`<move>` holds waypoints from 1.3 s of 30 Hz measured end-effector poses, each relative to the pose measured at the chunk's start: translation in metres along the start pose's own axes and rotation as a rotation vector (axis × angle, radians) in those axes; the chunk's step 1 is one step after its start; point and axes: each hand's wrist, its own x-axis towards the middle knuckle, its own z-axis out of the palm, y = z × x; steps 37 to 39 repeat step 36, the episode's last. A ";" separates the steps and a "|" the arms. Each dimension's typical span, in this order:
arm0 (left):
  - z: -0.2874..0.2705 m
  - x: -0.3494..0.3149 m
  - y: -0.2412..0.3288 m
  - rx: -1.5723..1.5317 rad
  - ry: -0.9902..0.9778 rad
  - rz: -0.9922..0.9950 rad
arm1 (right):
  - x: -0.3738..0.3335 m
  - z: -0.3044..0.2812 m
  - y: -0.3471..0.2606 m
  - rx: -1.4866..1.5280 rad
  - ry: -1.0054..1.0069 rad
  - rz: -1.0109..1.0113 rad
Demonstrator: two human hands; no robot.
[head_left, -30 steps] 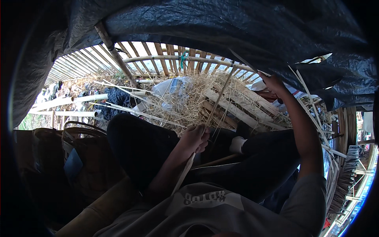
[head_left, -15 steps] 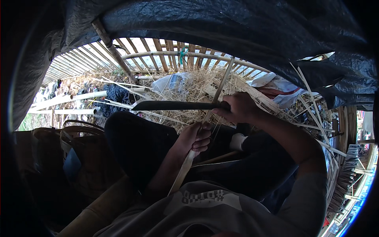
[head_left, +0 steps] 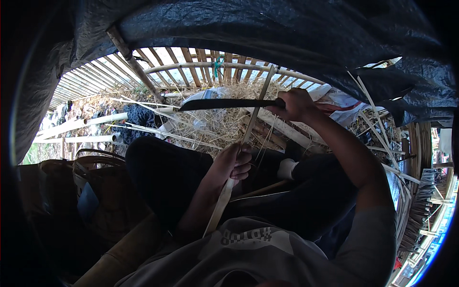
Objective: The person thins a bamboo strip by shaving its surface with a knife while holding it by hand.
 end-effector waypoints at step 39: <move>-0.003 0.003 -0.011 0.126 0.112 -0.033 | -0.007 0.000 -0.013 0.020 0.024 -0.015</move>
